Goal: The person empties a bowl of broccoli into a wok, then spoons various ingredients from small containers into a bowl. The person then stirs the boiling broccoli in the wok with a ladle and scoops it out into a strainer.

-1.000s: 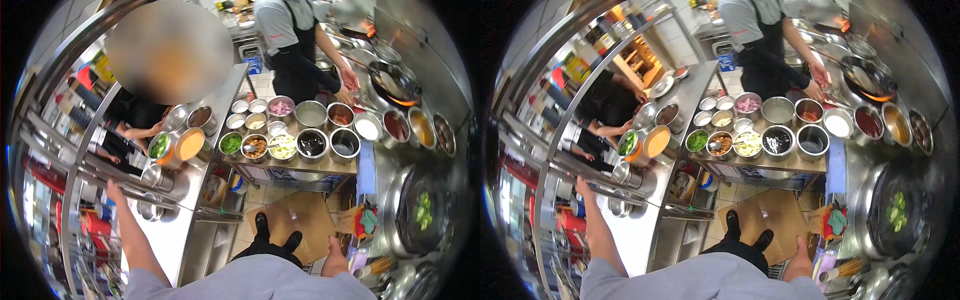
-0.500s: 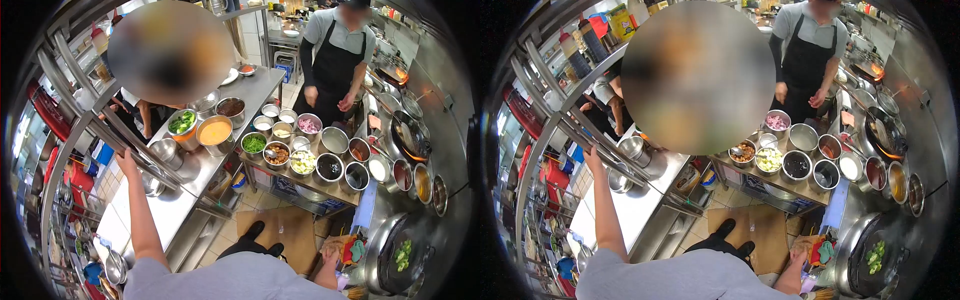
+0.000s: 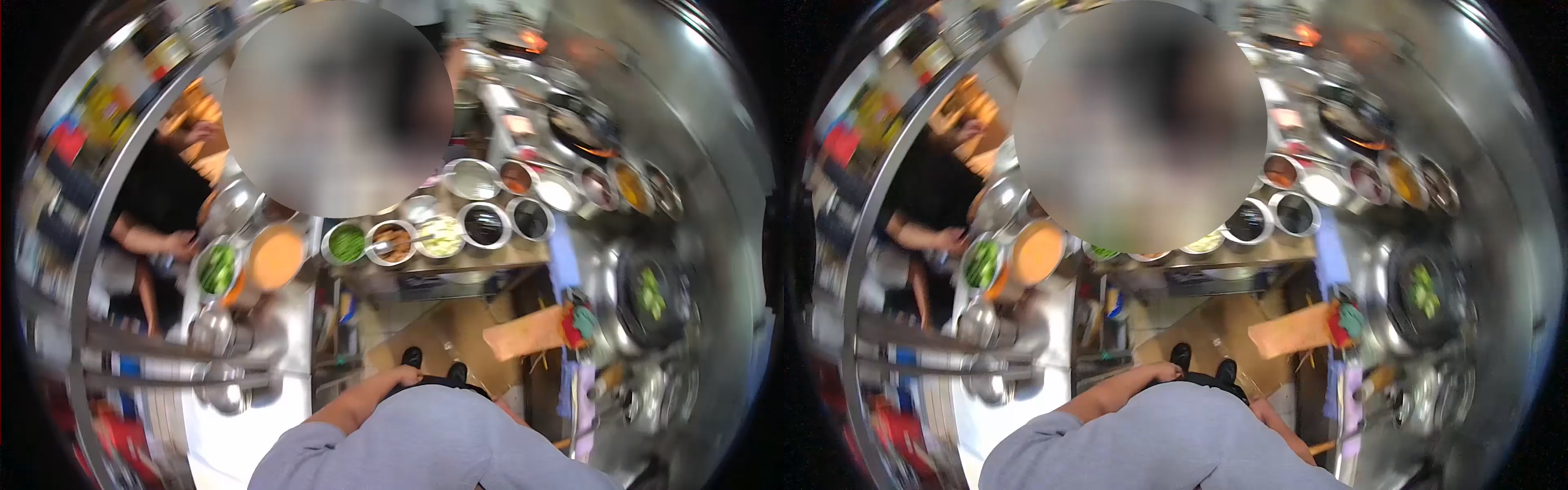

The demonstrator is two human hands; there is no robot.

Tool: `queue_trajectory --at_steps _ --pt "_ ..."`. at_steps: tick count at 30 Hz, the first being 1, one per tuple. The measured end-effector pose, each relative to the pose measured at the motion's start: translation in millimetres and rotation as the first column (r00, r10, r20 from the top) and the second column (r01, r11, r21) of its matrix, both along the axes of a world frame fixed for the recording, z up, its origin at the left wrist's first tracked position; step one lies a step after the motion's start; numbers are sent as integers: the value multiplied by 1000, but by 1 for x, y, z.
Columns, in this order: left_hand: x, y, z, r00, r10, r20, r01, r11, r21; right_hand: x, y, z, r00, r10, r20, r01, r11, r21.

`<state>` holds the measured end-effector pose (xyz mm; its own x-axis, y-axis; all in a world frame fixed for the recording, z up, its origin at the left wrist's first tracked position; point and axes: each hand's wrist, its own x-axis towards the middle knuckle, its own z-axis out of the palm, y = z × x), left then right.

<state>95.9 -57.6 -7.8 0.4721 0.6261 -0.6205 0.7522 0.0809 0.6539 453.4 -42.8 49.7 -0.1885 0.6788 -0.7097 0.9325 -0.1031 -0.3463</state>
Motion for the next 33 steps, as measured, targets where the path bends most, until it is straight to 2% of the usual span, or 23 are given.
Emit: queue_trajectory --at_steps 3,4,7,8,9,10,11,12,13,14,15,16,17,20,21,23,24,25,27,29,30,31,33 --pt "-20 35 -6 995 63 84 -73 989 126 21 -82 -4 986 -163 38 165 984 -65" --pt "-28 51 22 977 195 87 -196 981 5 24 -111 -5 968 -243 55 247 965 -86" --pt "-80 91 -38 952 306 22 -307 952 23 10 -195 -16 869 -486 96 495 858 -137" --pt "-90 105 -25 967 156 -200 -138 985 100 4 -218 -25 815 -568 113 579 801 -151" --pt "-105 111 -17 980 23 -197 36 956 292 -4 -238 -39 755 -642 132 656 738 -159" --pt "-127 133 -54 842 -377 -386 491 833 256 2 -258 -64 649 -746 151 759 618 -206" --pt "-145 151 -82 570 -663 -485 816 528 236 0 -276 -81 541 -823 172 831 492 -259" --pt "-159 167 -85 524 -693 -496 848 477 231 -17 -273 -49 230 -965 122 915 172 -365" --pt "-156 182 -71 574 -716 -397 814 445 375 -25 -248 11 -107 -989 107 871 -145 -469" --pt "-146 197 -66 607 -743 -282 751 420 509 -29 -243 15 -237 -971 -23 830 -190 -525" --pt "-139 198 -75 801 -579 -152 597 752 281 -33 -242 15 -362 -920 -146 784 -216 -583" --pt "-116 197 -54 983 -184 -10 184 983 3 -32 -241 3 -492 -844 -212 745 -283 -604" --pt "-75 191 9 970 242 8 -238 959 -156 -29 -233 -9 -603 -751 -269 699 -336 -631" --pt "-22 200 20 944 306 123 -287 946 -151 15 -197 -12 -855 -427 -294 490 -482 -726" --pt "-11 199 19 959 226 171 -208 971 -115 37 -175 3 -890 -311 -333 454 -530 -716" --pt "9 197 0 963 157 219 -146 987 -66 104 -136 12 -889 49 -456 444 -153 -883" --pt "17 194 -17 973 29 231 -44 997 64 122 -104 75 -768 -7 -641 625 -226 -747" --pt "26 191 -26 969 -102 224 59 980 192 151 -82 108 -647 -378 -662 762 -339 -552" --pt "37 170 -4 979 -90 183 60 985 163 214 -49 149 -73 -817 -572 972 -186 141" --pt "39 145 17 992 -66 109 52 991 125 235 -41 214 -195 -700 -687 977 -200 -74" --pt "38 135 27 996 -49 77 38 991 128 239 -40 235 -490 -322 -810 869 -257 -423" --pt "31 127 24 998 -62 18 58 987 147 243 -40 251 -708 108 -698 683 -148 -715" --pt "7 108 14 995 -68 69 51 972 229 241 -38 268 -581 56 -812 783 -235 -576"
